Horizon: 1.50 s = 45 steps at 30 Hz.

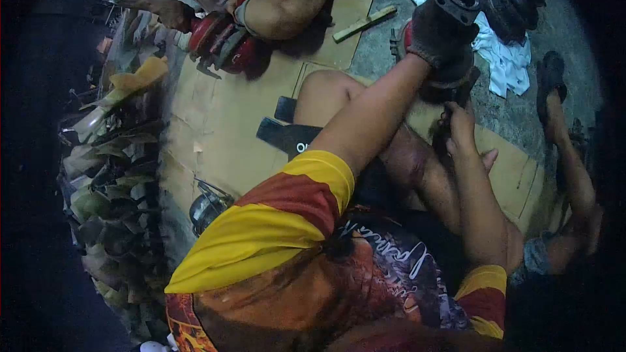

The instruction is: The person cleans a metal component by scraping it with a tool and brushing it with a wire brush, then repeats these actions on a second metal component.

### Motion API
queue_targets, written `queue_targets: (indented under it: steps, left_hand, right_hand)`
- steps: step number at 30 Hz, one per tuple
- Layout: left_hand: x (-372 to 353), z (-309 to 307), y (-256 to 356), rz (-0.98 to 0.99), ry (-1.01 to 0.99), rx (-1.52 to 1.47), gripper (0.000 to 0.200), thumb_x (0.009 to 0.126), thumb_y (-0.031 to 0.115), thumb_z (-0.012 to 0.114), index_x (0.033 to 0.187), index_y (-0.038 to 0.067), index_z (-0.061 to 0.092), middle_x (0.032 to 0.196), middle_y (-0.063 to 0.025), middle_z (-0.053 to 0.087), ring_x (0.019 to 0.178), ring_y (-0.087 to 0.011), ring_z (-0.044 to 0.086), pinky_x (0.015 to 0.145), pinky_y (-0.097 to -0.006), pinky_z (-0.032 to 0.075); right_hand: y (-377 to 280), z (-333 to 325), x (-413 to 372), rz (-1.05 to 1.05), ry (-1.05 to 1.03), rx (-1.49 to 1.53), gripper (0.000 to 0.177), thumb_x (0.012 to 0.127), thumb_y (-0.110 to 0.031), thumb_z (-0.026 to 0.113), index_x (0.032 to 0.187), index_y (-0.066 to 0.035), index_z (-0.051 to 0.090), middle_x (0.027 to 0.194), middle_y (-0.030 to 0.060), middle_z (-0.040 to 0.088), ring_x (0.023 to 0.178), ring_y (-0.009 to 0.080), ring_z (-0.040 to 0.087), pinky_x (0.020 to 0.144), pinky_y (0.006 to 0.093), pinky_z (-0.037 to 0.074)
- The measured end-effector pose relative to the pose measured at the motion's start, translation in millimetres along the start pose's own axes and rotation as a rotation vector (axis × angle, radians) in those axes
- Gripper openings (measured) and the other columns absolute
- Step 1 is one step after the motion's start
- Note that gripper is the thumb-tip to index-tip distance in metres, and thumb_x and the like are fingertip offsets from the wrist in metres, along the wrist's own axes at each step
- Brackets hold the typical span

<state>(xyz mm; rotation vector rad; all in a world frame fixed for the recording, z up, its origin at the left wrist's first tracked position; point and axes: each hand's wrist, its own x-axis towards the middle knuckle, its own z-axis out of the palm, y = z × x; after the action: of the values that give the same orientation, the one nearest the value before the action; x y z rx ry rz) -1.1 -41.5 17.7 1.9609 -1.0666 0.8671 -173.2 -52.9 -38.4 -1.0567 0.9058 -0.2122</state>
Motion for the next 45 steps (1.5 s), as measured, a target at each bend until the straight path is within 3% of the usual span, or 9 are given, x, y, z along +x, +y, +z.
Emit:
queue_targets:
  steps: [4,8,10,12,19,22,28,41,45]
  left_hand:
    - [-9,2,-3,-0.081,-0.018,-0.101,0.04,0.068,0.04,0.065,0.097,0.013,0.06,0.096,-0.0119,0.059,0.087,-0.0315,0.057,0.073,-0.0419,0.048]
    - [3,-19,4,0.07,-0.138,0.023,0.04,0.074,0.037,0.061,0.105,0.012,0.061,0.104,-0.0148,0.06,0.091,-0.0332,0.057,0.075,-0.0427,0.047]
    - [4,-21,4,0.085,-0.14,-0.011,0.039,0.074,0.034,0.061,0.106,0.011,0.061,0.103,-0.0159,0.061,0.091,-0.0342,0.058,0.077,-0.0432,0.047]
    - [2,-21,6,0.136,-0.107,-0.053,0.038,0.074,0.032,0.062,0.105,0.01,0.061,0.101,-0.016,0.062,0.091,-0.0347,0.058,0.078,-0.0433,0.047]
    - [-6,-19,5,-0.086,-0.122,-0.178,0.03,0.073,0.029,0.065,0.095,0.009,0.063,0.096,-0.0137,0.063,0.087,-0.0334,0.059,0.078,-0.043,0.046]
    - [-4,-23,3,0.003,-0.14,-0.043,0.026,0.074,0.03,0.064,0.088,0.008,0.061,0.088,-0.0129,0.061,0.082,-0.033,0.057,0.072,-0.0432,0.043]
    - [-4,-20,1,0.013,-0.035,-0.138,0.025,0.075,0.032,0.065,0.084,0.009,0.06,0.085,-0.0115,0.061,0.081,-0.0326,0.057,0.072,-0.0432,0.044]
    - [-7,-16,-5,0.022,-0.094,-0.148,0.025,0.075,0.031,0.065,0.086,0.009,0.062,0.087,-0.0117,0.062,0.081,-0.0336,0.058,0.069,-0.0433,0.045]
    - [-7,-16,0,0.054,0.011,-0.112,0.026,0.075,0.031,0.065,0.089,0.009,0.062,0.089,-0.012,0.062,0.083,-0.0335,0.059,0.071,-0.044,0.045]
  right_hand:
    - [7,1,2,0.002,0.03,0.052,0.029,0.084,-0.007,0.049,0.112,-0.012,0.042,0.063,0.004,0.047,0.045,0.014,0.044,0.039,0.0295,0.038]
    - [17,-7,12,0.066,0.013,0.019,0.039,0.082,-0.01,0.05,0.12,-0.009,0.04,0.079,0.008,0.052,0.056,0.0152,0.049,0.042,0.0301,0.039]
    - [3,4,-6,-0.015,0.119,0.018,0.038,0.083,-0.005,0.049,0.121,-0.007,0.043,0.068,0.0055,0.05,0.048,0.0141,0.046,0.042,0.0279,0.04]
    - [6,4,-2,-0.085,0.114,0.051,0.04,0.083,-0.004,0.048,0.123,-0.007,0.042,0.073,0.0065,0.051,0.049,0.0137,0.046,0.041,0.0273,0.04]
    - [7,-2,0,-0.076,-0.028,0.107,0.051,0.081,0.0,0.048,0.13,-0.006,0.035,0.09,0.0099,0.054,0.058,0.0151,0.049,0.043,0.0288,0.04]
    - [7,-1,-1,-0.106,-0.028,0.136,0.051,0.081,-0.001,0.048,0.13,-0.007,0.035,0.084,0.0082,0.052,0.053,0.0132,0.047,0.041,0.0274,0.04]
    - [6,1,-3,-0.077,0.008,0.111,0.051,0.081,-0.002,0.05,0.129,-0.008,0.035,0.083,0.0071,0.05,0.052,0.0129,0.046,0.04,0.0262,0.039]
    - [-6,2,-12,-0.042,0.011,0.122,0.05,0.08,-0.001,0.048,0.128,-0.006,0.037,0.084,0.0089,0.053,0.054,0.0142,0.047,0.042,0.0288,0.038]
    - [-3,-3,-2,-0.095,0.017,0.117,0.04,0.082,-0.002,0.049,0.121,-0.005,0.038,0.075,0.006,0.049,0.052,0.0129,0.047,0.04,0.0267,0.039]
